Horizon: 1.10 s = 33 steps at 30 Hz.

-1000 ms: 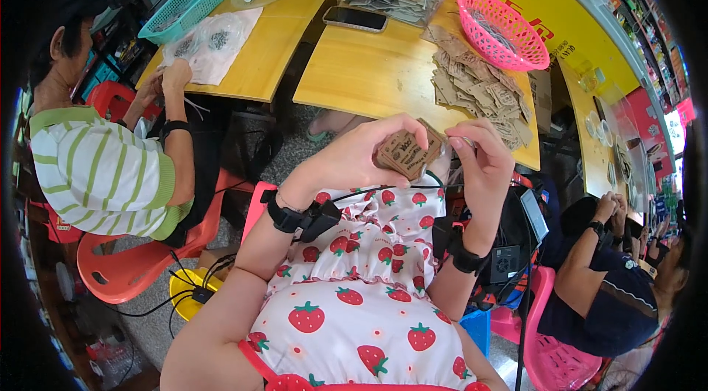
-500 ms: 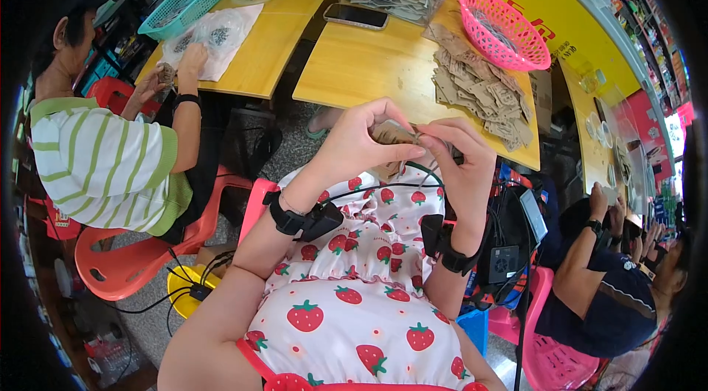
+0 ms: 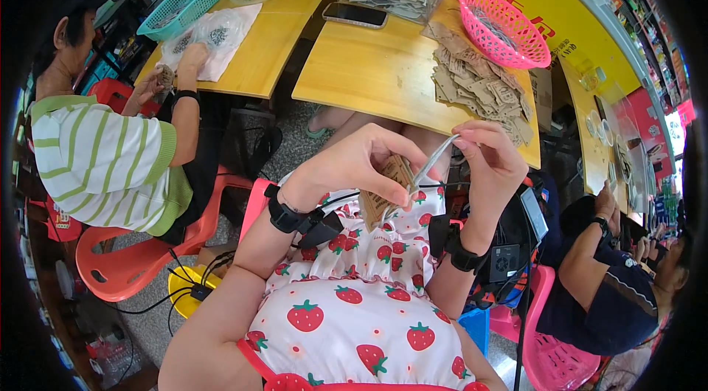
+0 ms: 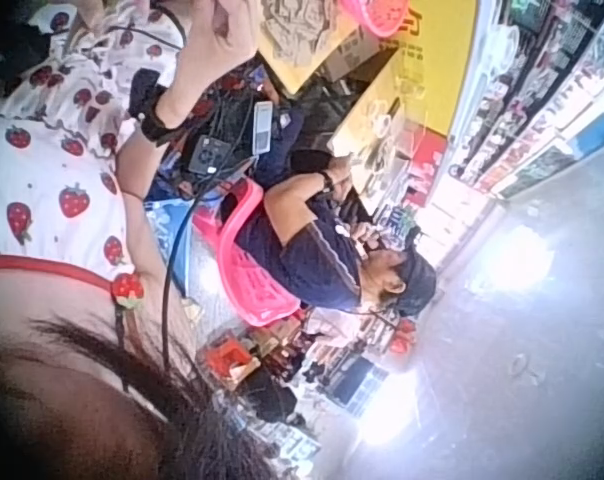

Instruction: Sort and pack small brown component tags or labels into a plastic bag.

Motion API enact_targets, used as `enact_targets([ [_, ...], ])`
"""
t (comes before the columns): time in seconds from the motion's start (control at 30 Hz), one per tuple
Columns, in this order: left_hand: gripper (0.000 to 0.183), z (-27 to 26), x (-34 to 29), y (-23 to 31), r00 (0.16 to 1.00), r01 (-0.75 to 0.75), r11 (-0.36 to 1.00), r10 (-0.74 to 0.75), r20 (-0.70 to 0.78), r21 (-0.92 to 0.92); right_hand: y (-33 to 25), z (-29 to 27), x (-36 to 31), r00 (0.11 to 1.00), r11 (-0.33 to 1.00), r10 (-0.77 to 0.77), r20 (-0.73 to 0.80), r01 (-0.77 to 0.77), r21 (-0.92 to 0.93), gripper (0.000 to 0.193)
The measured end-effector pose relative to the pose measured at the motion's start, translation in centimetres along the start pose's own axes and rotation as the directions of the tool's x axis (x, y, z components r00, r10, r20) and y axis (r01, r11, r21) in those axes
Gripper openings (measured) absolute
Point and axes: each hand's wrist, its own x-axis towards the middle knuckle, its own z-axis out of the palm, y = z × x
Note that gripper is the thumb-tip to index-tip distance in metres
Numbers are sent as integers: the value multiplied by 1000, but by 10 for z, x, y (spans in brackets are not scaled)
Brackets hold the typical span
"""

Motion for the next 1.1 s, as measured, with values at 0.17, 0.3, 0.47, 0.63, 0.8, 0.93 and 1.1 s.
enact_targets([
  [0.17,55,-2,-5,-1,969,-222,969,208,-131,-104,3,-2,3,989,985,144,31,-146,93,15],
  [0.3,70,3,2,-1,910,-349,924,295,-292,-154,6,1,2,970,960,205,131,-225,166,14],
  [0.47,68,5,11,-4,824,-365,889,447,-348,278,-10,11,0,968,950,209,137,-235,208,15],
  [0.63,57,9,17,-12,763,-267,763,541,-354,589,-20,20,-3,974,977,213,79,-215,13,15],
  [0.8,49,13,18,-14,728,-182,622,606,-321,761,-20,20,-2,969,975,220,108,-213,-70,13],
  [0.93,50,14,18,-14,751,-184,689,558,-352,701,-14,17,-1,977,982,150,153,-129,-135,17],
  [1.1,54,15,20,-20,724,-270,636,629,-283,723,-17,22,-2,982,969,166,91,-145,-202,17],
])
